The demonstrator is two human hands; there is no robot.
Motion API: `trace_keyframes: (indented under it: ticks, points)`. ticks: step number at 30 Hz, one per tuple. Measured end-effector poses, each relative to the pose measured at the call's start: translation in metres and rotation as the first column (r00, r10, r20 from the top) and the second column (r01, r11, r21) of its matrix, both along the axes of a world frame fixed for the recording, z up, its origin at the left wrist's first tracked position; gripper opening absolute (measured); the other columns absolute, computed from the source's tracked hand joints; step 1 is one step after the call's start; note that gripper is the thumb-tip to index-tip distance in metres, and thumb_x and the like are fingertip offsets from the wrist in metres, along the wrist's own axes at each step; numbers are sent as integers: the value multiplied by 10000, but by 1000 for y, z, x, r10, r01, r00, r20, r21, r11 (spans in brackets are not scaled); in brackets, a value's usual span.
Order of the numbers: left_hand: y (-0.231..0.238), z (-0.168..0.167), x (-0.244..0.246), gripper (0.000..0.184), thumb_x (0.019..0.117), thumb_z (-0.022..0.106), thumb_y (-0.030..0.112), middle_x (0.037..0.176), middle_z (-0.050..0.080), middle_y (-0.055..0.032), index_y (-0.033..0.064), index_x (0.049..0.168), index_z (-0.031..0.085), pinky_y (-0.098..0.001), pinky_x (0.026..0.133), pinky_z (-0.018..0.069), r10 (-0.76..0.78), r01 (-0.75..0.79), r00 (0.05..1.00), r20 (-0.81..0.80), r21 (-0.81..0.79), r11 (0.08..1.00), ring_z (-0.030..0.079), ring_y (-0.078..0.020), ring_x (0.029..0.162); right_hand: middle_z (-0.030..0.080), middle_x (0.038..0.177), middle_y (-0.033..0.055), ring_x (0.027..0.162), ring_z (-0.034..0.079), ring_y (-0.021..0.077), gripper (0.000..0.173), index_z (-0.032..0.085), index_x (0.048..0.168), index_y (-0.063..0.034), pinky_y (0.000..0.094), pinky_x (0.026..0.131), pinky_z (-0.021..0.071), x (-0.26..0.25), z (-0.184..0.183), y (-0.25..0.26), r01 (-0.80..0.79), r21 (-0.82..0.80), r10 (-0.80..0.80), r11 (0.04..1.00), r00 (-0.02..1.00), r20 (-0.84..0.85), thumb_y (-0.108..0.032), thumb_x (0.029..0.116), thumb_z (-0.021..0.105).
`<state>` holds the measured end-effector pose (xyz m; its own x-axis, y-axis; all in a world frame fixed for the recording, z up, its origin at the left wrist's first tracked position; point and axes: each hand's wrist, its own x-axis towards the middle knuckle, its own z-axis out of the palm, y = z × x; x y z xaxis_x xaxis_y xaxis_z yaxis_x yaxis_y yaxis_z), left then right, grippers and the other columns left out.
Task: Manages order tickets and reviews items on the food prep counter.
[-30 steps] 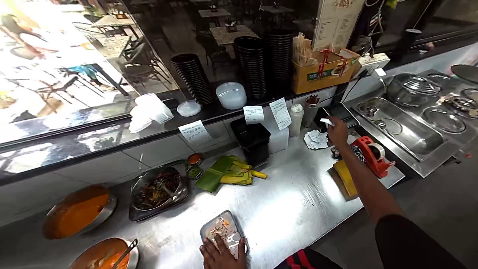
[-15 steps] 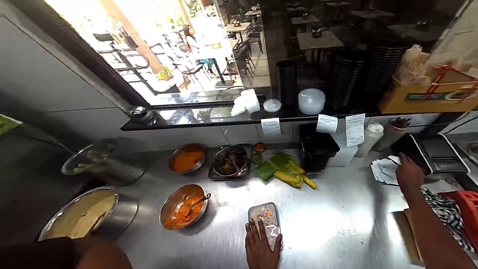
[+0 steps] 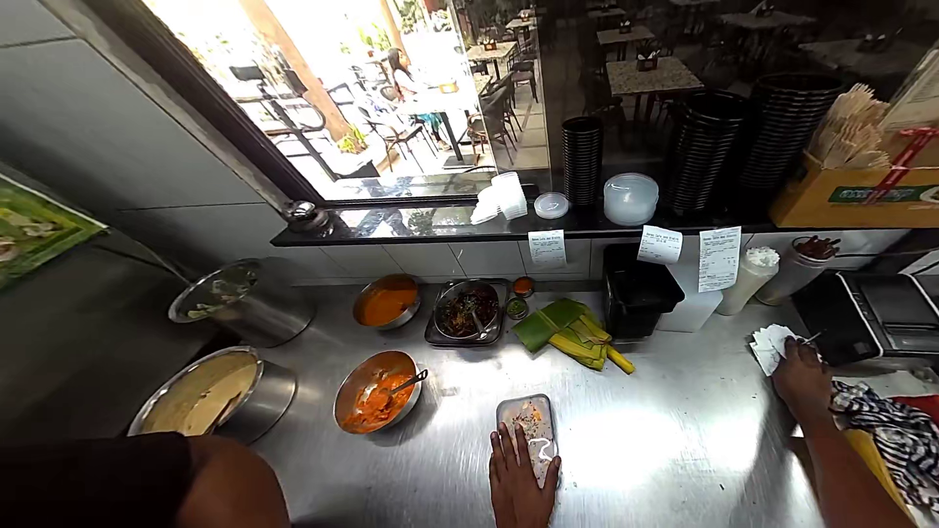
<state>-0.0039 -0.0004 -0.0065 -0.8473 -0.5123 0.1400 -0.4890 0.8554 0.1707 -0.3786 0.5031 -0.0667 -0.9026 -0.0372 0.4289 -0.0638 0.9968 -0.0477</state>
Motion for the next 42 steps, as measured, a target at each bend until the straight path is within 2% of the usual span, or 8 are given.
trace_keyframes:
  ticks: [1,4,11,18,24,31,36,42]
  points:
    - [1,-1,1,1080,868,338,845,1661,222,-254,45,1593,330,-544,1210,274,0,0,1000,1,0,1000,232,-426,1533,576,1427,270,1311,548,496,523,552,1451,-33,736,1024,392,-10,-21,11,-47,45,56,998,977,-205,-299,1051,348]
    - [1,0,0,1079,872,323,845,1664,213,-254,42,1593,328,-537,1214,271,-6,6,1000,-4,0,1000,226,-420,1538,193,1677,267,1540,166,507,728,258,1644,-167,730,1187,175,17,65,-23,118,-54,-91,992,928,361,-532,1047,457]
    - [1,-1,1,1087,866,308,855,1661,217,-259,46,1591,336,-550,1204,281,-6,5,1000,-14,-10,1000,243,-426,1530,189,1617,396,1462,190,648,763,458,1535,-52,825,1109,200,84,102,-104,112,-343,-9,933,957,289,-474,943,690]
    - [0,4,0,1085,870,337,838,1650,226,-282,14,1577,349,-562,1210,265,-18,18,1000,-13,22,1000,238,-443,1527,310,1644,234,1532,267,428,644,558,1485,-151,600,1218,297,183,92,-249,-306,-458,434,834,878,203,-511,954,616]
    - [0,1,1,1081,870,329,836,1649,230,-279,14,1572,362,-566,1208,264,-20,20,999,-31,7,1000,244,-444,1525,337,1661,82,1516,356,217,680,456,1551,-137,445,1203,398,171,117,-360,-481,-692,694,539,719,40,-449,979,649]
    - [0,0,0,1104,855,345,847,1660,208,-270,24,1591,322,-555,1223,236,0,0,1000,-17,12,1000,225,-431,1535,232,1689,172,1506,353,326,1029,167,1645,-88,542,1183,386,44,189,-458,-311,-932,674,187,730,-108,-440,895,777]
    - [1,1,1,1114,852,352,860,1662,203,-269,26,1589,326,-548,1220,254,-2,2,1000,-14,15,1000,228,-429,1535,680,1196,172,1100,659,235,470,653,1225,-3,438,955,556,-11,199,-493,-64,-996,636,-63,767,-90,-201,845,847]
    - [1,-4,3,1106,852,345,860,1667,194,-260,37,1591,330,-548,1225,243,-3,4,999,-32,24,1000,218,-428,1538,729,1033,158,902,723,209,295,656,1191,22,387,841,615,16,214,-489,47,-956,659,-290,734,-163,-148,960,727]
